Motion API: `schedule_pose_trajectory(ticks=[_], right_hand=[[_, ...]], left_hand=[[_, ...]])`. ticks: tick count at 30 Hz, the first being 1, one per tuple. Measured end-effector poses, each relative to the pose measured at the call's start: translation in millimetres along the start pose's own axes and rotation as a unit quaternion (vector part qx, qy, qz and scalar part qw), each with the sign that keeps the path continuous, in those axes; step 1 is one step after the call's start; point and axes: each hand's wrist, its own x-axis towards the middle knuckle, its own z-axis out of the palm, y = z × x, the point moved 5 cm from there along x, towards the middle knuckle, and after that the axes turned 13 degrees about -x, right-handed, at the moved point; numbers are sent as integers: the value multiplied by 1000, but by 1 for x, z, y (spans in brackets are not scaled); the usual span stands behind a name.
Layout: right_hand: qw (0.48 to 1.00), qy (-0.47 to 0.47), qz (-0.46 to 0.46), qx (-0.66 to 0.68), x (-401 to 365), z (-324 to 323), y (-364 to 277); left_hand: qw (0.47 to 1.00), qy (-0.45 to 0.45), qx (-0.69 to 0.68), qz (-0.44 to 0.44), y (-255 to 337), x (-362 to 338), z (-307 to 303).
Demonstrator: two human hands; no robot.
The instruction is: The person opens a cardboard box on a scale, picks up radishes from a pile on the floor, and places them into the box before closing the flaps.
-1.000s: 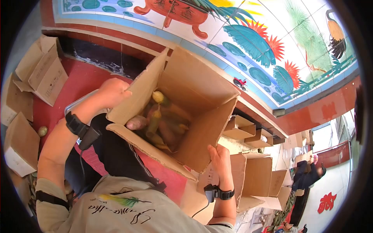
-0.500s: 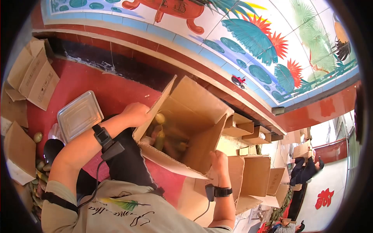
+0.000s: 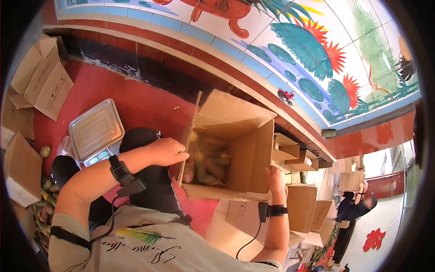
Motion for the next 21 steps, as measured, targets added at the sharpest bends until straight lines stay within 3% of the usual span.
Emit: schedule_pose_trajectory(ticks=[1,3,5,7,12,14,15,17,21], right_hand=[[1000,-11,3,-21,1,0,-1],[1000,-21,8,-20,1,2,2],[999,-13,11,-28,0,4,2],[999,-9,16,-32,-2,11,4],[997,4,68,-20,-21,-1,13],[992,99,81,2,-35,-7,25],[992,100,82,1,-40,-6,29],[963,219,153,-26,-56,-16,42],[947,240,206,-60,-88,-11,61]], left_hand=[[999,-5,-25,40,4,0,-7],[996,-20,-82,25,8,-11,-24],[984,41,-171,35,7,-29,-50],[959,123,-257,-10,-14,-50,-73],[919,354,-175,-8,-113,-150,-147],[898,414,-149,-27,-149,-190,-157],[888,443,-117,-41,-170,-210,-162],[869,471,-150,-33,-208,-246,-160],[818,492,-280,-102,-276,-300,-138]])
